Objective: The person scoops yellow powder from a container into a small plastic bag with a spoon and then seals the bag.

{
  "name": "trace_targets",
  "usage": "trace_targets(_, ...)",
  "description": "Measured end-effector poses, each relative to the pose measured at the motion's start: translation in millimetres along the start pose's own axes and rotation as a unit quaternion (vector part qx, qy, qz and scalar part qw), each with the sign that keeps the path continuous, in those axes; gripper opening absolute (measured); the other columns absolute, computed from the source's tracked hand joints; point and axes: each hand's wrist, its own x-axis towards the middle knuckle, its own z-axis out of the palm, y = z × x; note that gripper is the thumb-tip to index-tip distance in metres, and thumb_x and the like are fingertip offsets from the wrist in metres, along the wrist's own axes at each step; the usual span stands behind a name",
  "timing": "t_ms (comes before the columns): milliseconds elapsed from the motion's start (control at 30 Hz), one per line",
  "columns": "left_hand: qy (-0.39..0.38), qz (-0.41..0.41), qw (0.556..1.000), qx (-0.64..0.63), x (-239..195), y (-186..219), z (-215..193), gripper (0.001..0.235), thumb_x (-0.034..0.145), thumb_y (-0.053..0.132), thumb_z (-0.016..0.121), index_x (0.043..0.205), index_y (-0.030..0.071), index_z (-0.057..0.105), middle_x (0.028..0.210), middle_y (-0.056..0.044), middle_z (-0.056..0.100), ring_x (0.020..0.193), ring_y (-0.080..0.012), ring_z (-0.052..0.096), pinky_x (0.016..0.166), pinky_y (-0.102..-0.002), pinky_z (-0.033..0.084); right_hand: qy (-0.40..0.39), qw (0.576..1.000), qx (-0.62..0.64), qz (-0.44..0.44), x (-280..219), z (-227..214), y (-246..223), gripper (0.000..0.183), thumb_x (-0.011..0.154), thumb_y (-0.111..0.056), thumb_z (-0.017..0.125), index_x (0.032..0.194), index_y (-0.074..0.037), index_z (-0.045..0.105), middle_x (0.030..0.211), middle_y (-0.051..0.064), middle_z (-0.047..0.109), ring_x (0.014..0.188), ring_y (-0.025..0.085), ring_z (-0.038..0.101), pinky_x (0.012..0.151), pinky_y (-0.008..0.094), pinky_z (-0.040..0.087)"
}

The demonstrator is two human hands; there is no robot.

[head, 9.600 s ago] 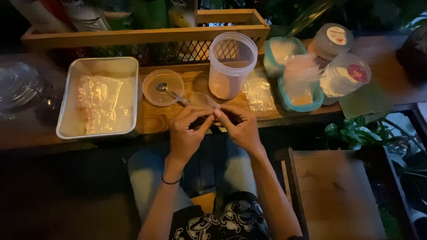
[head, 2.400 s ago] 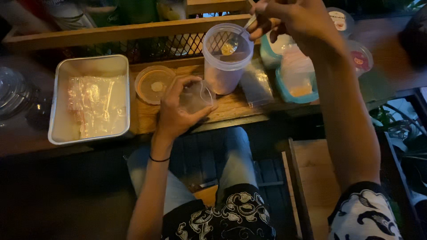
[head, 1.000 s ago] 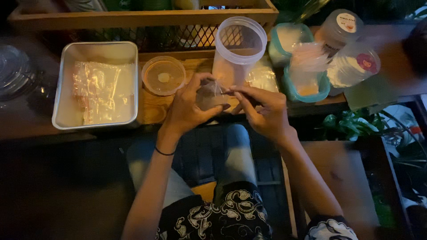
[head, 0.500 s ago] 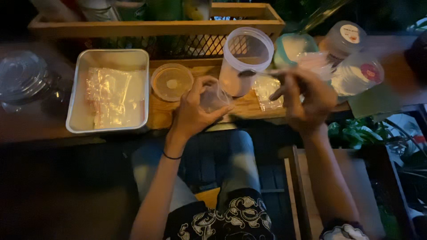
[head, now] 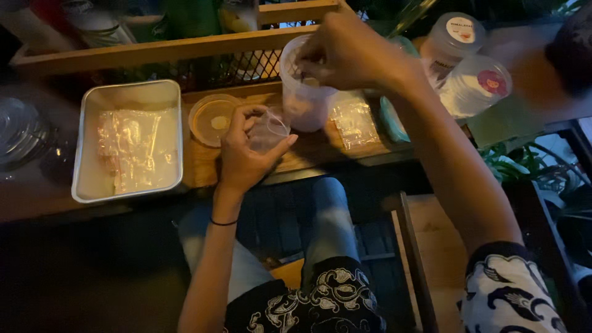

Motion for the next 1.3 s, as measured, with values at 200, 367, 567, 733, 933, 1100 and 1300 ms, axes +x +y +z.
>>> trace_targets(200,-0.017,-0.024,1.0,0.007,0,-5,2,0.059,0.085,0.024,0.094,0.126,0.006,0.056,0.119,-0.017,0.072,0.103,-0.0279,0.079,0.085,-0.034,0.066,-0.082,0.989,-0.013,0.125,24,3,-8,0.017,0.106,-0.007,0.067,0.119,-0.005,0.079,0.101,0.01,0.081,0.08,0.018,0.076,0.068,0.033,0.059)
trace_targets(367,-0.019,-0.029,0.999,0.002,1,-2,4,0.058,0.084,0.019,0.096,0.124,0.005,0.057,0.113,-0.014,0.072,0.098,-0.0232,0.077,0.081,-0.031,0.066,-0.054,0.998,0.02,-0.004,38,34,35,0.028,0.087,0.0,0.059,0.062,-0.006,0.051,0.064,0.007,0.033,0.062,0.015,0.034,0.055,0.04,0.032)
trace_targets(567,-0.018,-0.032,0.999,0.006,-1,-5,3,0.061,0.084,0.022,0.096,0.127,0.005,0.057,0.121,-0.014,0.068,0.108,-0.025,0.074,0.092,-0.033,0.064,-0.115,0.993,0.019,0.029,43,36,33,0.025,0.093,-0.001,0.057,0.073,-0.007,0.07,0.066,0.008,0.06,0.062,0.019,0.052,0.061,0.04,0.042)
trace_targets(733,-0.019,-0.051,0.998,-0.023,1,2,3,0.057,0.084,0.016,0.095,0.124,0.008,0.055,0.116,-0.013,0.073,0.1,-0.0219,0.078,0.087,-0.031,0.066,-0.126,0.991,0.028,0.02,45,34,37,0.022,0.085,0.0,0.051,0.065,-0.007,0.056,0.063,0.006,0.039,0.062,0.017,0.038,0.058,0.04,0.034)
trace_targets(933,-0.026,-0.042,0.998,-0.037,2,2,2,0.057,0.086,0.015,0.094,0.126,0.007,0.055,0.119,-0.015,0.073,0.105,-0.0231,0.077,0.088,-0.031,0.067,-0.129,0.989,0.059,0.032,42,28,32,0.028,0.086,0.001,0.053,0.062,-0.011,0.045,0.066,0.002,0.029,0.062,0.014,0.028,0.055,0.037,0.024)
trace_targets(1100,-0.02,-0.024,1.0,-0.005,1,-2,3,0.058,0.083,0.018,0.097,0.123,0.003,0.056,0.114,-0.017,0.074,0.101,-0.0262,0.079,0.077,-0.031,0.068,-0.146,0.983,0.071,0.084,37,15,23,0.021,0.098,-0.002,0.063,0.082,-0.007,0.076,0.069,0.003,0.071,0.057,0.013,0.056,0.058,0.031,0.041)
trace_targets(1300,-0.012,-0.038,0.999,0.006,0,-5,3,0.061,0.081,0.024,0.098,0.124,0.008,0.058,0.12,-0.012,0.07,0.106,-0.0248,0.076,0.082,-0.031,0.065,-0.078,0.989,0.105,0.065,28,8,35,0.017,0.113,-0.007,0.056,0.115,-0.001,0.072,0.094,0.013,0.077,0.066,0.018,0.075,0.052,0.027,0.055)
